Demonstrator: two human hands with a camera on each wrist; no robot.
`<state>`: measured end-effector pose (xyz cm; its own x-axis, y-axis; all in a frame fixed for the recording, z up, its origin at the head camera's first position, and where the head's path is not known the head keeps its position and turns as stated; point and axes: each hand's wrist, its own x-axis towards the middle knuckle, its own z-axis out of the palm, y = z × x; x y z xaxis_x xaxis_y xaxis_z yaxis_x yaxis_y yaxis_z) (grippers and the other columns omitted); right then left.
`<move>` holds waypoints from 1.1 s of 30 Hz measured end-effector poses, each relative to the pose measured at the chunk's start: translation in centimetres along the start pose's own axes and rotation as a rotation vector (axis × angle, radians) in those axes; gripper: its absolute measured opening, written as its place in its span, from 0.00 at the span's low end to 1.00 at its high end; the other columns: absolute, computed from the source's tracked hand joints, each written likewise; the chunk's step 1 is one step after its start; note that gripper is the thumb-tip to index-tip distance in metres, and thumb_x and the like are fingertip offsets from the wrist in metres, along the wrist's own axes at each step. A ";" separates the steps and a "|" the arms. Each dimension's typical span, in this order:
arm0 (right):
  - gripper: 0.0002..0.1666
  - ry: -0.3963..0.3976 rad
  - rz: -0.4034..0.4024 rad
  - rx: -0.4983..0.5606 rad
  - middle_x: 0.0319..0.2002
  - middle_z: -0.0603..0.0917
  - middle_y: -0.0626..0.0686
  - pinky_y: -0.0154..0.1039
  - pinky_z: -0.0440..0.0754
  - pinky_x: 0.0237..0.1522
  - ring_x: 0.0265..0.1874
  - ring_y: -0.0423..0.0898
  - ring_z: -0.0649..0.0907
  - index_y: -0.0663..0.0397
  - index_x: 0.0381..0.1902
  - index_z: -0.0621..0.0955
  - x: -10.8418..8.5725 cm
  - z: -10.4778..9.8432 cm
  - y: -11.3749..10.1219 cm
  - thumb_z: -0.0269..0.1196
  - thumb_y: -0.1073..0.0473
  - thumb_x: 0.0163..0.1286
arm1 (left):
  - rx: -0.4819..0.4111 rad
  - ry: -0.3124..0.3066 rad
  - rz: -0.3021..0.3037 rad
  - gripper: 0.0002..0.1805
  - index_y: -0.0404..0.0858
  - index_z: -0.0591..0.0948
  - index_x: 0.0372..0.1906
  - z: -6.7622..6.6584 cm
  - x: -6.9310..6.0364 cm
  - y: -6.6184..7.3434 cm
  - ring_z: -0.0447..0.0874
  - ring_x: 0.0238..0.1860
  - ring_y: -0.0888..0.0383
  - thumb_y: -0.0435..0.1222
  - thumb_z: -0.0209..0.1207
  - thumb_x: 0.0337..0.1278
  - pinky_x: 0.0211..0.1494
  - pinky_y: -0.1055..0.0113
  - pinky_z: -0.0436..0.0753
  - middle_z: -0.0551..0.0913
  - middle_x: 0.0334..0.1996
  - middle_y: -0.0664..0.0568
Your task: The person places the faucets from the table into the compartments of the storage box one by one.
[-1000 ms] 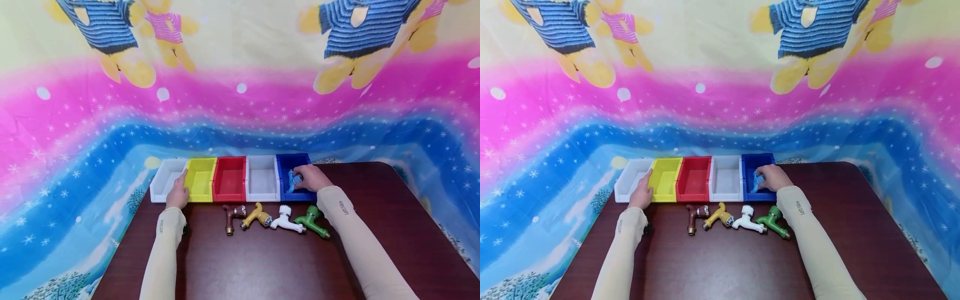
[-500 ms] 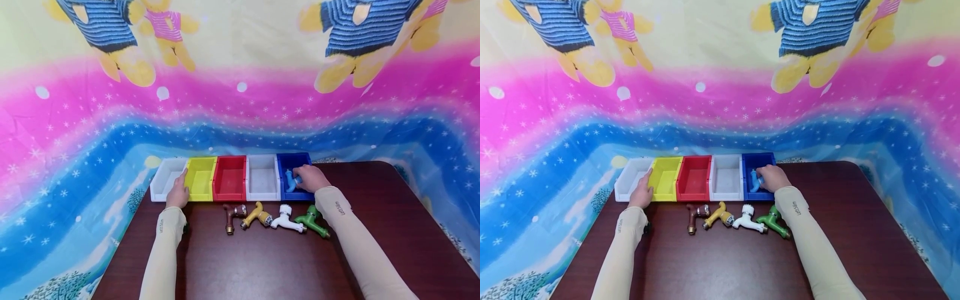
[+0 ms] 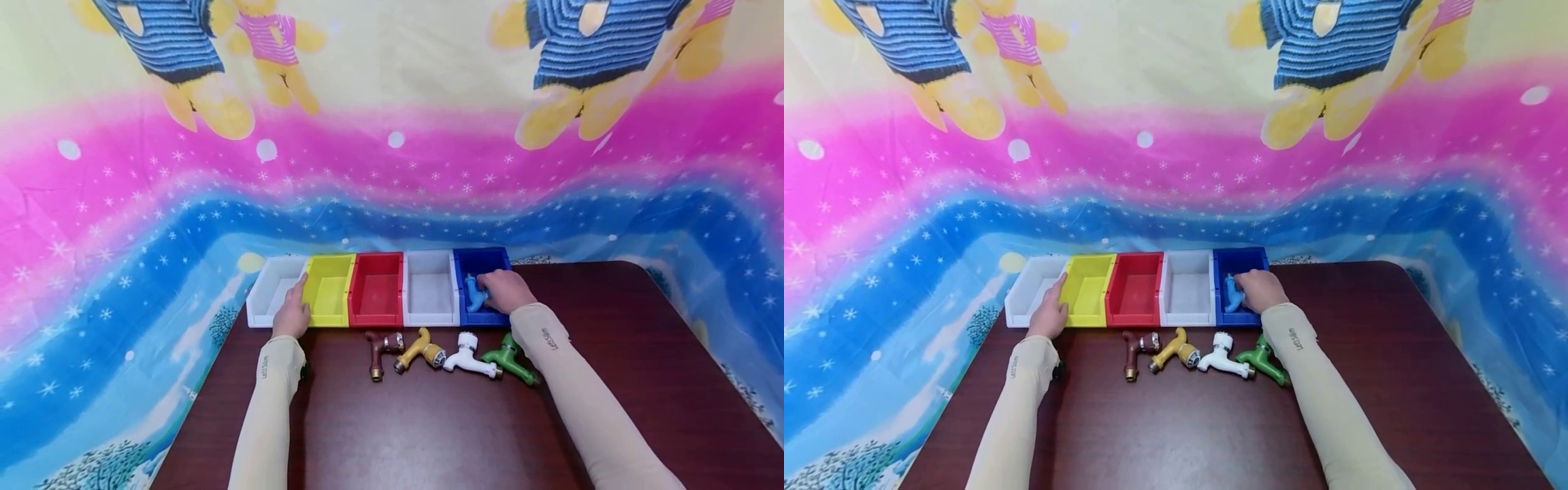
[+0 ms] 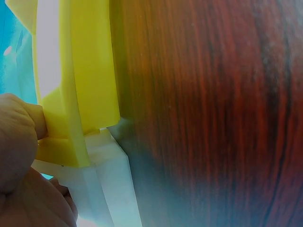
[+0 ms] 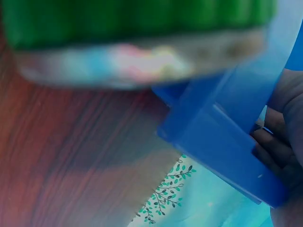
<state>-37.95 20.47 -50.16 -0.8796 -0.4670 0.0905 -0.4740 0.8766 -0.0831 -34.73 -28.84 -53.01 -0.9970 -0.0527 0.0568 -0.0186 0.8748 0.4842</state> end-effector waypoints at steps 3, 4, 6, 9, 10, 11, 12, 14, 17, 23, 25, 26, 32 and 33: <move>0.15 -0.007 -0.003 -0.009 0.34 0.89 0.54 0.49 0.87 0.38 0.31 0.50 0.86 0.56 0.43 0.88 0.0 -0.2 0.0 0.79 0.63 0.58 | -0.002 0.000 0.000 0.39 0.48 0.44 0.86 0.0 0.1 0.1 0.83 0.51 0.32 0.31 0.46 0.79 0.58 0.39 0.81 0.60 0.76 0.32; 0.14 -0.012 -0.004 -0.018 0.33 0.88 0.54 0.49 0.87 0.37 0.30 0.49 0.85 0.56 0.42 0.88 0.0 -0.2 0.0 0.79 0.63 0.58 | -0.003 -0.001 -0.001 0.39 0.48 0.44 0.86 0.0 0.1 0.1 0.83 0.51 0.32 0.31 0.46 0.79 0.59 0.38 0.81 0.60 0.76 0.32; 0.12 -0.020 -0.009 -0.036 0.30 0.87 0.52 0.48 0.86 0.36 0.29 0.49 0.84 0.55 0.38 0.87 0.1 -0.1 0.1 0.79 0.62 0.57 | -0.003 -0.004 -0.001 0.40 0.48 0.43 0.86 0.0 0.1 0.2 0.83 0.52 0.32 0.31 0.46 0.79 0.59 0.38 0.80 0.60 0.77 0.31; 0.12 -0.024 -0.024 -0.058 0.25 0.83 0.51 0.47 0.82 0.32 0.27 0.48 0.82 0.54 0.31 0.84 0.2 -0.2 0.2 0.79 0.62 0.56 | -0.005 -0.005 -0.006 0.40 0.48 0.43 0.86 -0.2 0.1 0.2 0.82 0.53 0.32 0.31 0.46 0.79 0.60 0.38 0.80 0.59 0.77 0.32; 0.13 -0.022 -0.031 -0.064 0.24 0.83 0.50 0.47 0.82 0.32 0.26 0.48 0.81 0.54 0.29 0.83 0.3 -0.2 0.2 0.80 0.62 0.56 | -0.007 -0.005 -0.008 0.40 0.48 0.43 0.86 -0.2 0.1 0.2 0.82 0.53 0.32 0.31 0.46 0.79 0.60 0.38 0.80 0.59 0.77 0.32; 0.14 -0.019 -0.038 -0.070 0.24 0.82 0.50 0.47 0.81 0.31 0.26 0.47 0.81 0.53 0.28 0.82 0.3 -0.2 0.2 0.80 0.61 0.56 | -0.009 -0.003 -0.010 0.40 0.48 0.43 0.86 -0.3 0.0 0.2 0.82 0.54 0.32 0.31 0.46 0.79 0.60 0.38 0.80 0.59 0.77 0.32; 0.15 -0.017 -0.044 -0.074 0.23 0.81 0.50 0.47 0.81 0.31 0.25 0.47 0.80 0.53 0.27 0.81 0.3 -0.2 0.3 0.80 0.61 0.56 | -0.011 -0.002 -0.012 0.40 0.48 0.43 0.86 -0.3 0.0 0.2 0.82 0.55 0.32 0.31 0.46 0.79 0.60 0.38 0.80 0.59 0.77 0.33; 0.16 -0.013 -0.054 -0.087 0.21 0.80 0.49 0.48 0.80 0.33 0.24 0.47 0.80 0.52 0.25 0.80 0.3 -0.3 0.3 0.79 0.61 0.56 | -0.016 -0.003 -0.014 0.40 0.48 0.43 0.86 -0.3 0.0 0.2 0.81 0.57 0.31 0.31 0.46 0.79 0.62 0.38 0.79 0.59 0.78 0.33; 0.17 0.001 -0.080 -0.138 0.20 0.80 0.47 0.50 0.80 0.39 0.25 0.48 0.79 0.49 0.22 0.79 0.3 -0.3 0.6 0.80 0.59 0.56 | -0.014 -0.004 -0.017 0.40 0.49 0.43 0.86 -0.3 -0.1 0.2 0.80 0.59 0.31 0.31 0.46 0.79 0.63 0.38 0.79 0.59 0.78 0.33; 0.12 -0.011 -0.081 -0.176 0.22 0.84 0.45 0.53 0.79 0.48 0.28 0.49 0.79 0.47 0.25 0.85 0.0 -0.4 0.7 0.80 0.54 0.57 | -0.012 -0.004 -0.016 0.39 0.48 0.44 0.86 0.0 -0.1 0.1 0.80 0.58 0.31 0.31 0.46 0.79 0.63 0.38 0.79 0.60 0.77 0.33; 0.11 -0.022 -0.074 -0.165 0.22 0.84 0.44 0.53 0.79 0.50 0.27 0.48 0.80 0.47 0.26 0.86 -0.1 -0.5 0.7 0.80 0.55 0.57 | -0.010 -0.006 -0.014 0.40 0.48 0.43 0.86 0.0 -0.1 0.0 0.80 0.58 0.31 0.31 0.46 0.79 0.63 0.38 0.79 0.60 0.77 0.32; 0.11 -0.024 -0.073 -0.162 0.21 0.83 0.44 0.54 0.78 0.50 0.26 0.47 0.80 0.47 0.27 0.86 -0.2 -0.5 0.7 0.80 0.55 0.57 | -0.008 -0.007 -0.013 0.40 0.48 0.43 0.86 0.0 0.0 0.0 0.81 0.57 0.31 0.31 0.45 0.79 0.62 0.38 0.79 0.60 0.77 0.32; 0.11 -0.016 -0.071 -0.144 0.18 0.81 0.43 0.54 0.78 0.53 0.22 0.43 0.79 0.48 0.27 0.86 -0.3 -0.5 0.6 0.80 0.57 0.56 | -0.004 -0.003 -0.018 0.40 0.48 0.44 0.86 0.0 0.0 0.1 0.82 0.55 0.32 0.31 0.46 0.79 0.60 0.38 0.80 0.60 0.77 0.32; 0.10 -0.016 -0.070 -0.144 0.19 0.82 0.43 0.54 0.78 0.53 0.23 0.43 0.80 0.48 0.28 0.86 -0.3 -0.5 0.6 0.80 0.57 0.56 | -0.005 -0.002 -0.019 0.40 0.48 0.44 0.86 0.0 0.0 0.1 0.82 0.55 0.32 0.31 0.47 0.79 0.61 0.38 0.80 0.60 0.77 0.32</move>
<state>-37.95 21.16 -49.72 -0.8459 -0.5280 0.0756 -0.5241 0.8491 0.0658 -34.74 -28.76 -52.99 -0.9967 -0.0680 0.0454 -0.0372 0.8713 0.4894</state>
